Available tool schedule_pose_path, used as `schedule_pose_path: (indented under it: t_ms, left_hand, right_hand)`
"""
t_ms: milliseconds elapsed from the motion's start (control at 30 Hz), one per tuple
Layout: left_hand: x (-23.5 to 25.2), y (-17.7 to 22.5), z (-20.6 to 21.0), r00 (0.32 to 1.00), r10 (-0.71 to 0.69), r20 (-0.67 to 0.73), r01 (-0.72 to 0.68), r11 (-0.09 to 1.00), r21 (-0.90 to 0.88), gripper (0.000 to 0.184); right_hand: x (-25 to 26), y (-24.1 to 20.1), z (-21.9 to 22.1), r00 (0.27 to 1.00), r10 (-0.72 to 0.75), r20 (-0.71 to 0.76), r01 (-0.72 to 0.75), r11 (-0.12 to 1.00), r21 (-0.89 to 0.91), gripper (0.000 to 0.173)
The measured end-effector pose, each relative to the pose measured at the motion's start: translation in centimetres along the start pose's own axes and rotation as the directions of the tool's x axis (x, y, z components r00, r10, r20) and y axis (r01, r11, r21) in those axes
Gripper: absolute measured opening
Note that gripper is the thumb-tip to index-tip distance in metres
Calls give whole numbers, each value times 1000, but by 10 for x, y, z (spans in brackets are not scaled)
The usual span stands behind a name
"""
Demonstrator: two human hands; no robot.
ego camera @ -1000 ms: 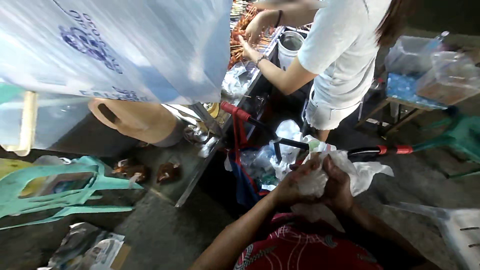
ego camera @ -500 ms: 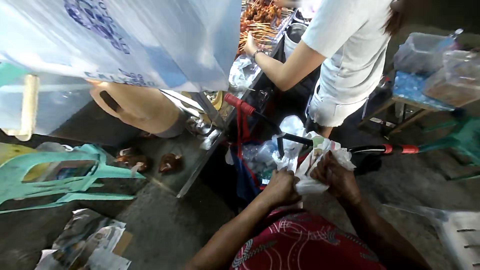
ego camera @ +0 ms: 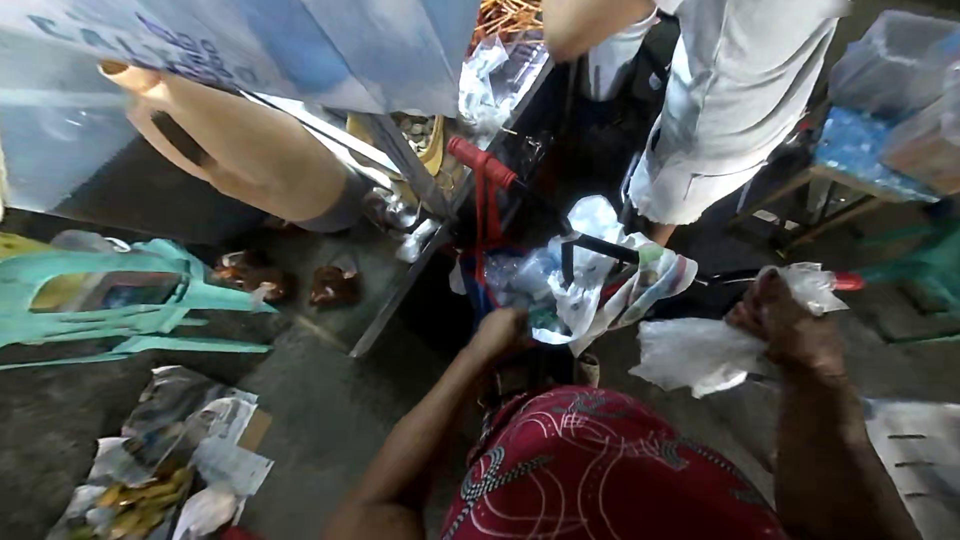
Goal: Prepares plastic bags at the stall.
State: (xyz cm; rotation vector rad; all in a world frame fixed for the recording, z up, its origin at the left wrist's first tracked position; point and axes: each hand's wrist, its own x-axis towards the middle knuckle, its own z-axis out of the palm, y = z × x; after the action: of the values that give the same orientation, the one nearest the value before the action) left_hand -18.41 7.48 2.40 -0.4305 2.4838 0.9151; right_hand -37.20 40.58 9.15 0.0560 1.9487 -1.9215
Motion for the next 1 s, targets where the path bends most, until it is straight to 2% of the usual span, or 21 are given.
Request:
schedule_pose_path:
  t_ms: [67, 133, 200, 300, 400, 500, 600, 733, 900, 1000]
  left_hand:
    - [17, -1, -15, 994, -53, -99, 53, 999, -9, 27]
    - [41, -3, -20, 985, -134, -108, 138, 990, 31, 25]
    - [64, -5, -12, 966, -255, -47, 258, 965, 58, 25]
    - [90, -16, 25, 911, -403, 93, 372, 896, 242, 33]
    - [94, -24, 57, 860, -475, 186, 368, 830, 419, 34]
    - [91, -18, 56, 843, -484, 236, 343, 820, 457, 32]
    - [95, -24, 52, 851, -494, 179, 391, 824, 411, 37]
    - [95, -40, 64, 855, -507, 106, 420, 798, 432, 37]
    - [92, -47, 79, 922, -386, 10, 341, 827, 446, 35]
    - [89, -35, 62, 926, -369, 85, 289, 834, 469, 35]
  right_hand:
    - [-15, 9, 8, 996, 79, 26, -76, 992, -104, 9]
    - [-28, 20, 20, 982, 147, 122, -122, 974, -192, 23]
    - [-35, 29, 32, 947, 212, 242, -140, 949, -283, 29]
    - [-42, 43, 42, 895, 176, 409, -29, 940, -340, 49]
    - [-45, 53, 40, 873, 129, 471, 68, 923, -380, 60]
    - [-44, 60, 32, 875, 194, 443, 36, 887, -460, 62]
    - [-44, 63, 28, 885, 253, 390, -23, 861, -508, 64]
    - [-46, 70, 28, 879, 179, 441, 81, 856, -511, 59]
    - [-48, 61, 30, 835, 185, 519, 85, 888, -453, 47]
    - [-46, 58, 29, 820, 181, 543, 70, 910, -408, 41]
